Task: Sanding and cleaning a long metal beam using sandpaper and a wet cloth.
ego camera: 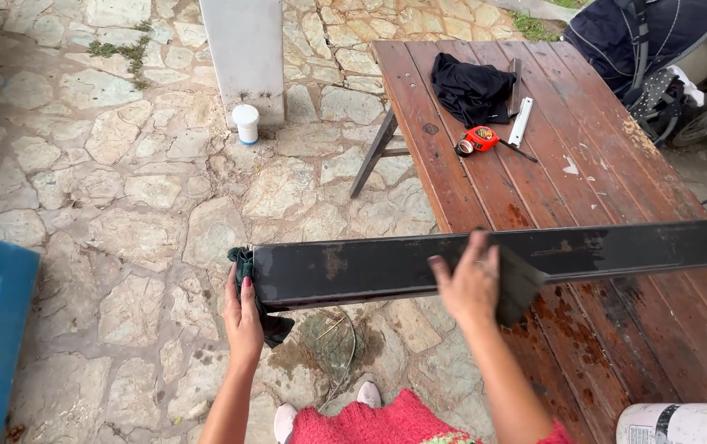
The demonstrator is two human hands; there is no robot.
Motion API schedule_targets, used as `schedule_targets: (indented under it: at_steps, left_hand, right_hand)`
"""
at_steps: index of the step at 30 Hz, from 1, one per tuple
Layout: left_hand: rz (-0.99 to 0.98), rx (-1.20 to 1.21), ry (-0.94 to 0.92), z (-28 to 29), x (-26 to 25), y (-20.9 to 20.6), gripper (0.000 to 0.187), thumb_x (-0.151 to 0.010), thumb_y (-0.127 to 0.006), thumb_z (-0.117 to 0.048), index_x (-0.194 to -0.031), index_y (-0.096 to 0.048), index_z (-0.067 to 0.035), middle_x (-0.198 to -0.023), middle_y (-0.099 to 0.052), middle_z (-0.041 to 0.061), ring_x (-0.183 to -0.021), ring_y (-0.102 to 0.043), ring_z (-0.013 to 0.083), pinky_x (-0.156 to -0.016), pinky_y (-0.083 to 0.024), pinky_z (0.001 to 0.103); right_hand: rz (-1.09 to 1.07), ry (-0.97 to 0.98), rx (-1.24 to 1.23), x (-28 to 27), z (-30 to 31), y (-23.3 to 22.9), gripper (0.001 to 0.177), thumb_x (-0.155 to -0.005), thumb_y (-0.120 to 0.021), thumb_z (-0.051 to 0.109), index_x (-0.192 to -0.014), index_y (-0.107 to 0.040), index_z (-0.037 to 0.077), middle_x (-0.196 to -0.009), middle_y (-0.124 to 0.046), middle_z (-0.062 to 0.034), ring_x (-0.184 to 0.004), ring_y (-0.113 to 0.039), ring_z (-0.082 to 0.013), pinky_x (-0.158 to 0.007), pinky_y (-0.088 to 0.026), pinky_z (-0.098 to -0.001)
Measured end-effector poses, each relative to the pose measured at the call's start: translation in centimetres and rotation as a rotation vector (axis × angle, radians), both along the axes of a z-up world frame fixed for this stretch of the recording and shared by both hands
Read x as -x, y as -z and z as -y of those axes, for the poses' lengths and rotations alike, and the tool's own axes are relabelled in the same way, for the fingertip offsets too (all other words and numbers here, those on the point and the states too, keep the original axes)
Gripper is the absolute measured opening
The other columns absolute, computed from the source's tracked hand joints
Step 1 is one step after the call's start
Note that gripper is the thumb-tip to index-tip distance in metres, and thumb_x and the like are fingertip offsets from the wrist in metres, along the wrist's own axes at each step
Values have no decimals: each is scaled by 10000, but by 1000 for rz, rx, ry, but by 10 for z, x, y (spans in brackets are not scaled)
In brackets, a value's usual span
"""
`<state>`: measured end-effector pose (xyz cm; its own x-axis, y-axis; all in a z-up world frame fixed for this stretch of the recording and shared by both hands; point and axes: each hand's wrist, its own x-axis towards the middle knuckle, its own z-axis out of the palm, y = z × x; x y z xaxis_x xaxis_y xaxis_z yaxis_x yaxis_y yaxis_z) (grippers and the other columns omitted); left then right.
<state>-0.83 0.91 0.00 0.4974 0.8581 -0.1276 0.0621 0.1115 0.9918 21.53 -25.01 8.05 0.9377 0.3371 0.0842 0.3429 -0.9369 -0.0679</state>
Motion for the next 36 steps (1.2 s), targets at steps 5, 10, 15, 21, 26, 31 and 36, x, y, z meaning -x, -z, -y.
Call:
schedule_targets:
  at_steps: [5, 10, 15, 21, 26, 31, 36]
  left_hand:
    - [-7, -42, 31, -2, -1, 0, 593, -1038, -390, -392, -1572, -364, -134, -1603, -435, 127, -1504, -374, 245, -1217, -286, 384]
    - [-22, -21, 59, -4, 0, -8, 625, -1033, -369, -395, -1585, -333, -105, -1633, -381, 127, -1525, -331, 259, -1223, -275, 396]
    - [-23, -71, 85, -5, 3, -3, 621, -1045, -333, -407, -1584, -330, -98, -1644, -362, 137, -1543, -300, 279, -1238, -248, 413]
    - [44, -225, 18, 1, 6, 11, 519, -1085, -351, -289, -1558, -378, -77, -1612, -409, 191, -1515, -359, 323, -1223, -292, 434]
    - [106, -5, -255, -5, 33, 25, 456, -1060, -440, -213, -1493, -489, -76, -1553, -485, 193, -1461, -441, 308, -1210, -353, 420]
    - [135, 311, -460, -14, 81, 44, 450, -1063, -453, -199, -1506, -486, -122, -1486, -546, 157, -1350, -537, 281, -1112, -466, 386]
    - [67, 224, -571, -17, 117, 103, 407, -1071, -502, -213, -1468, -545, -137, -1440, -579, 150, -1302, -553, 231, -1083, -443, 334]
  right_hand:
    - [576, -783, 242, 151, -103, 20, 1306, -792, 29, 936, -1545, 24, -130, -1634, -20, -248, -1523, -67, -285, -1296, -4, -378]
    - [-89, -311, -5, 74, -26, -8, 1189, -744, -29, 874, -1576, 51, 29, -1627, -204, -150, -1458, -179, -453, -1207, -189, -485]
    - [-26, -84, 110, 96, -52, 6, 1168, -804, -148, 839, -1574, 97, -4, -1621, -194, -194, -1485, -156, -442, -1196, -242, -509]
    - [-31, -821, -173, 149, -113, 2, 1138, -856, 97, 806, -1524, -48, -104, -1622, -208, -264, -1499, -264, -365, -1273, -128, -439]
    - [145, -240, -49, 55, -43, 25, 1027, -939, -136, 724, -1552, 46, -80, -1587, -284, -209, -1396, -411, -313, -1273, -18, -391]
    - [-14, -583, -33, 145, -145, 6, 1193, -753, 4, 859, -1535, 35, -42, -1583, -249, -289, -1482, -235, -406, -964, -347, -396]
    - [-310, -246, 38, 107, -123, -14, 1175, -778, -411, 819, -1565, 185, 183, -1569, -116, -415, -1323, -422, -483, -779, -611, -371]
